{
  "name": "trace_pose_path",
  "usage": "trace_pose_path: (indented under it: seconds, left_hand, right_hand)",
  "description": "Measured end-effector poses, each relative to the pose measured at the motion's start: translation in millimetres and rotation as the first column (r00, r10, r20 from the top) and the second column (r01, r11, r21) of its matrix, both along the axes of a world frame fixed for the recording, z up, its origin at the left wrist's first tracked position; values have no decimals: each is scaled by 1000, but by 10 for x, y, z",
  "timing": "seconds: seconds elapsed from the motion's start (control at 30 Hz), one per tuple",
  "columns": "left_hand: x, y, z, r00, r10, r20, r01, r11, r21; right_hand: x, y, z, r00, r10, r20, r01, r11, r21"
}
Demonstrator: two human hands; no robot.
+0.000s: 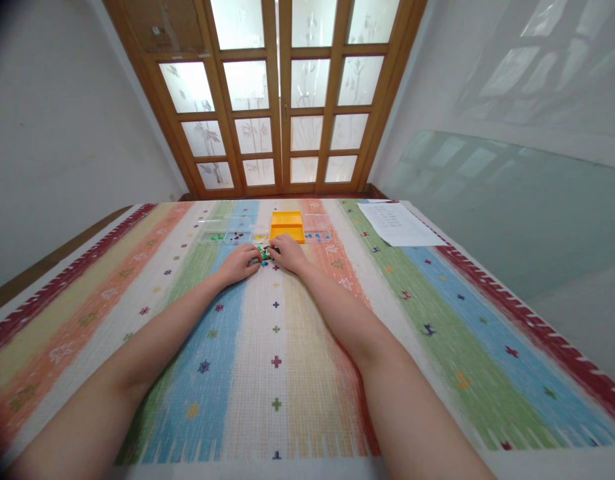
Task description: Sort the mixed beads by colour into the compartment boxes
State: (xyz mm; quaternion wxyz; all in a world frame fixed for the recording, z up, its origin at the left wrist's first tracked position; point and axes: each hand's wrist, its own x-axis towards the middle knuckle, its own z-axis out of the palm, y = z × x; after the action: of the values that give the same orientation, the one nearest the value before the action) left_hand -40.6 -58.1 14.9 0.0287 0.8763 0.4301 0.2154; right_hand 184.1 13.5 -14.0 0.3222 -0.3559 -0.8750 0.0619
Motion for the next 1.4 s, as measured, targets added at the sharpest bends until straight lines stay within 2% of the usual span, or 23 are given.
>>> trace_pose_path:
  seconds: [0.33,0.53,0.8,1.0,1.17,1.3,1.4]
  left_hand:
    - [-72,21,-28,995,-75,65,77,996,-33]
    - [-127,50,-30,995,-68,70,69,997,-16]
    - [-66,25,-8,992,-100,74,103,994,-26]
    - [-118,67,-44,988,1,153,7,999,-52]
    - [-214,132,-78,960,146,240,-130,988,-82]
    - [-273,190,-97,913,243,327,-213,969,-124]
    - [-350,246,-106,836,362,411,-335,932,-141]
  right_hand:
    - [-9,-41,37,1000,-7,12,7,999,-32]
    - [-13,-29,28,999,-13,32,13,1000,-24]
    - [-12,-39,29,1000,4,17,-4,1000,-21]
    - [-11,-40,31,999,-6,36,7,999,-35]
    - [-14,-36,22,999,-9,35,10,999,-40]
    - [-17,-44,27,999,-8,41,10,999,-46]
    - [-17,-49,34,999,-3,48,5,999,-41]
